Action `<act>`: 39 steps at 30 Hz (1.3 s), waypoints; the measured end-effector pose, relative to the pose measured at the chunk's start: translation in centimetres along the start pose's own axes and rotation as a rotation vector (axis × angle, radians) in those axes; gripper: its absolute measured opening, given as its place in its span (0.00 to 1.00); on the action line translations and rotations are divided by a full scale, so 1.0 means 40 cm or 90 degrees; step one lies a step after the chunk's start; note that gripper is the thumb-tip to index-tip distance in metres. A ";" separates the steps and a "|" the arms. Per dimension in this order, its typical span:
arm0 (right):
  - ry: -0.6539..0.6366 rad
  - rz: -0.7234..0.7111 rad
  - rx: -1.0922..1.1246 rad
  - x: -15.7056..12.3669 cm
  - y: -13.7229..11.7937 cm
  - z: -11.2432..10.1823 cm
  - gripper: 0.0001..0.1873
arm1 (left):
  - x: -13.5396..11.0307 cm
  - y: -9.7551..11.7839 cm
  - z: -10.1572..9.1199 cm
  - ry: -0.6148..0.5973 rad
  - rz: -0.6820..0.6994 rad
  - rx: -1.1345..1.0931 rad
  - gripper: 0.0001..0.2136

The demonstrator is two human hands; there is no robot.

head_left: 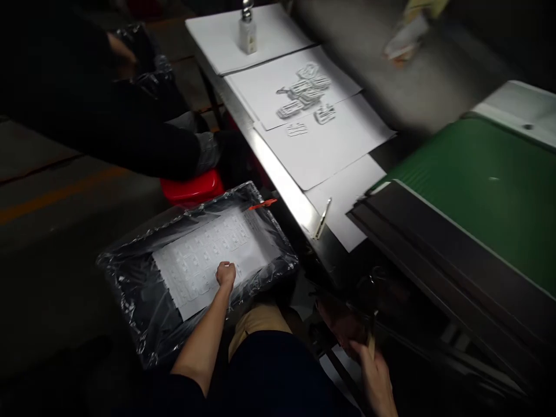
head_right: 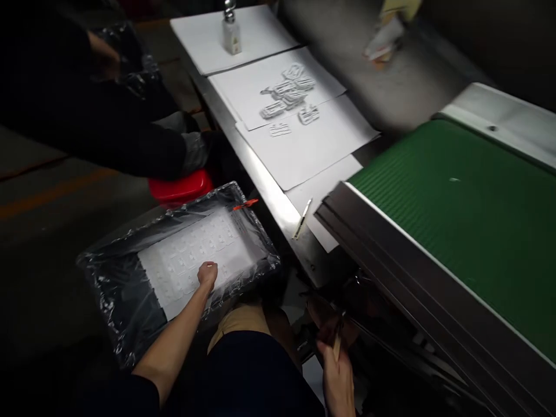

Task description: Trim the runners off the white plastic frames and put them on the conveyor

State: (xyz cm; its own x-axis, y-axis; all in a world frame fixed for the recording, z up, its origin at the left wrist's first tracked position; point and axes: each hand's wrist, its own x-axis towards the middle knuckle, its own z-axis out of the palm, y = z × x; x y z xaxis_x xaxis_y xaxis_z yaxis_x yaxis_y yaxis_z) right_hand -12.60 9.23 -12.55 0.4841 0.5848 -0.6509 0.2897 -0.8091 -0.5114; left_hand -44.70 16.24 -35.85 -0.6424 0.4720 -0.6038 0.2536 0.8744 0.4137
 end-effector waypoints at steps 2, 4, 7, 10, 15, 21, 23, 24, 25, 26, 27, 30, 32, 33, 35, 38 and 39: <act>-0.026 -0.024 -0.047 0.069 -0.038 0.032 0.26 | 0.022 -0.111 -0.042 0.002 -0.067 0.079 0.12; -0.014 -0.057 -0.071 0.145 -0.080 0.065 0.28 | 0.036 -0.195 -0.063 -0.007 -0.090 0.145 0.13; 0.085 -0.121 -0.121 0.249 -0.142 0.106 0.28 | 0.062 -0.252 -0.053 -0.032 -0.021 0.227 0.15; 0.184 -0.164 -0.183 0.322 -0.188 0.132 0.29 | 0.114 -0.245 -0.012 -0.050 0.098 0.288 0.18; 0.238 -0.203 -0.217 0.375 -0.224 0.161 0.33 | 0.201 -0.210 0.035 -0.060 0.178 0.353 0.19; 0.253 -0.218 -0.218 0.385 -0.228 0.169 0.31 | 0.201 -0.208 0.014 -0.124 0.186 0.359 0.17; 0.270 -0.229 -0.228 0.397 -0.229 0.165 0.31 | 0.196 -0.204 0.010 -0.159 0.170 0.345 0.17; 0.292 -0.236 -0.243 0.407 -0.231 0.165 0.31 | 0.195 -0.199 0.012 -0.174 0.158 0.338 0.18; 0.320 -0.241 -0.262 0.418 -0.235 0.168 0.32 | 0.195 -0.194 0.017 -0.187 0.145 0.331 0.18; 0.348 -0.246 -0.281 0.430 -0.239 0.172 0.33 | 0.195 -0.187 0.025 -0.194 0.131 0.327 0.19; 0.374 -0.250 -0.294 0.442 -0.244 0.180 0.34 | 0.195 -0.180 0.034 -0.195 0.119 0.325 0.20; 0.423 -0.249 -0.286 0.466 -0.259 0.215 0.40 | 0.192 -0.159 0.073 -0.171 0.091 0.332 0.18; 0.428 -0.245 -0.274 0.468 -0.265 0.236 0.43 | 0.185 -0.148 0.097 -0.153 0.079 0.341 0.15; 0.424 -0.246 -0.275 0.466 -0.266 0.242 0.43 | 0.182 -0.145 0.105 -0.146 0.075 0.345 0.14; 0.412 -0.272 -0.286 0.453 -0.261 0.242 0.40 | 0.175 -0.140 0.114 -0.140 0.071 0.351 0.13; 0.409 -0.344 -0.293 0.421 -0.240 0.217 0.33 | 0.167 -0.136 0.112 -0.138 0.068 0.352 0.15; 0.407 -0.364 -0.291 0.407 -0.230 0.206 0.31 | 0.166 -0.133 0.110 -0.139 0.065 0.351 0.15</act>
State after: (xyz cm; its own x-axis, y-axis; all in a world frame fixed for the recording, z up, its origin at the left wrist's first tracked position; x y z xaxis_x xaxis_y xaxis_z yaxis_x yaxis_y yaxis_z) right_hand -14.17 26.70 -23.06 0.4890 0.8633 0.1250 0.8479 -0.4367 -0.3007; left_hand -47.13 15.20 -45.05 -0.4462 0.5175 -0.7301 0.6810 0.7257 0.0982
